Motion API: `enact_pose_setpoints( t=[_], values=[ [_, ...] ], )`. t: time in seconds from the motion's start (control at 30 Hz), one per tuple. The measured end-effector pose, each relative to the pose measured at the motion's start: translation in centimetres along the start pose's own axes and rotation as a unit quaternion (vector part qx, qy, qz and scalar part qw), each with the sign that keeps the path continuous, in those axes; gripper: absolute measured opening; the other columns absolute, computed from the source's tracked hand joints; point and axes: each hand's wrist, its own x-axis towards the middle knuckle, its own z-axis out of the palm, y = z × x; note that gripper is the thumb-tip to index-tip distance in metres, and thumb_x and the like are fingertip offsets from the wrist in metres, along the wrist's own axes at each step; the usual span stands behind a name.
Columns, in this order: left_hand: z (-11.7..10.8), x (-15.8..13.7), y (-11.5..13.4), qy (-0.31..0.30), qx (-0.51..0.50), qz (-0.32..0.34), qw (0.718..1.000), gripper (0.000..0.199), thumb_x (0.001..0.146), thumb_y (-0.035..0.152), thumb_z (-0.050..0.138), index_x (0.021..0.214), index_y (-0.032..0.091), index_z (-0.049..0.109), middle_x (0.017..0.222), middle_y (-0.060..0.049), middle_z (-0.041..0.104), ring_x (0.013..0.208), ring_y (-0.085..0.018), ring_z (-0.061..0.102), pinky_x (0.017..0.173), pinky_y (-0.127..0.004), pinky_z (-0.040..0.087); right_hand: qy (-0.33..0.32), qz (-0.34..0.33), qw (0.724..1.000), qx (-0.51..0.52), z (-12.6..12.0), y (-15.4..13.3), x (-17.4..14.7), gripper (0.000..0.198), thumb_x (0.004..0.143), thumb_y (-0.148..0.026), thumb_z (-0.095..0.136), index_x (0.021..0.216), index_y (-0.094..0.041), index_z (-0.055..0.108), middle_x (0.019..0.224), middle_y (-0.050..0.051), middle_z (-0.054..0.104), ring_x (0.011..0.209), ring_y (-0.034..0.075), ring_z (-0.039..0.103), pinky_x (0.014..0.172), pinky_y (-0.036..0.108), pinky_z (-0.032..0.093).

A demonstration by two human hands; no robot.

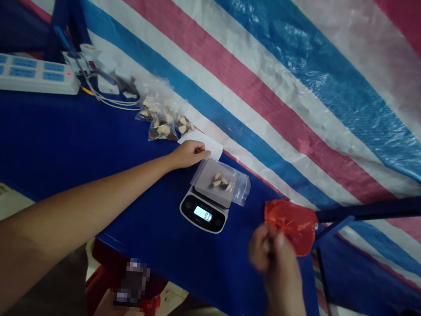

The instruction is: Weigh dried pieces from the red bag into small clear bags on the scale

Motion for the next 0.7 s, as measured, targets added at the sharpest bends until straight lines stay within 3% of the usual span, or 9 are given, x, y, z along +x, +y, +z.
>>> enact_pose_setpoints(
  t=[0.03,0.07,0.17,0.37,0.5,0.7],
  values=[
    [0.0,0.0,0.0,0.000,-0.003,0.000,1.000,0.037,0.084,0.046,0.061,0.061,0.020,0.048,0.061,0.002,0.050,0.061,-0.013,0.046,0.061,-0.031,0.032,0.184,-0.033,0.982,0.027,-1.6,0.4,2.2,0.056,0.099,-0.070,0.040,0.065,-0.025,0.047,0.049,-0.006,0.029,0.041,0.010,0.026,0.038,0.026,0.025],
    [0.0,0.0,0.0,-0.001,-0.007,-0.001,1.000,0.038,0.084,0.047,0.061,0.062,0.020,0.048,0.061,0.002,0.051,0.061,-0.013,0.046,0.061,-0.030,0.032,0.319,-0.042,0.946,0.048,-2.8,1.1,4.5,0.051,0.095,-0.068,0.051,0.068,-0.025,0.048,0.048,-0.008,0.027,0.040,0.009,0.023,0.037,0.026,0.021],
    [0.1,0.1,-0.2,-0.004,-0.021,-0.003,1.000,0.037,0.083,0.049,0.063,0.064,0.020,0.050,0.063,0.002,0.052,0.062,-0.013,0.047,0.062,-0.030,0.033,0.396,-0.011,0.916,0.054,-4.1,3.8,9.2,0.050,0.092,-0.072,0.052,0.077,-0.025,0.049,0.050,-0.009,0.031,0.039,0.009,0.024,0.036,0.024,0.019],
    [0.3,0.3,-0.8,-0.002,-0.026,-0.001,1.000,0.038,0.083,0.050,0.064,0.064,0.020,0.050,0.063,0.001,0.052,0.062,-0.013,0.045,0.060,-0.029,0.032,0.374,0.054,0.924,0.058,-3.1,6.9,9.3,0.057,0.082,-0.070,0.068,0.070,-0.025,0.037,0.051,-0.010,0.033,0.039,0.006,0.025,0.035,0.022,0.019],
    [0.2,0.3,-0.8,-0.002,-0.035,-0.004,0.999,0.038,0.084,0.050,0.064,0.065,0.020,0.050,0.063,0.001,0.053,0.061,-0.012,0.045,0.059,-0.029,0.032,0.342,0.039,0.934,0.091,-3.2,6.4,9.3,0.054,0.075,-0.059,0.082,0.073,-0.023,0.041,0.055,-0.012,0.033,0.041,0.005,0.025,0.036,0.019,0.021],
    [0.3,0.3,-0.5,-0.011,-0.045,-0.004,0.999,0.038,0.082,0.048,0.066,0.064,0.020,0.050,0.061,0.001,0.053,0.060,-0.012,0.045,0.059,-0.029,0.034,0.277,0.036,0.946,0.164,-3.5,5.5,9.4,0.037,0.067,-0.042,0.080,0.086,-0.022,0.056,0.065,-0.006,0.056,0.046,0.007,0.044,0.040,0.019,0.032]
  ],
)
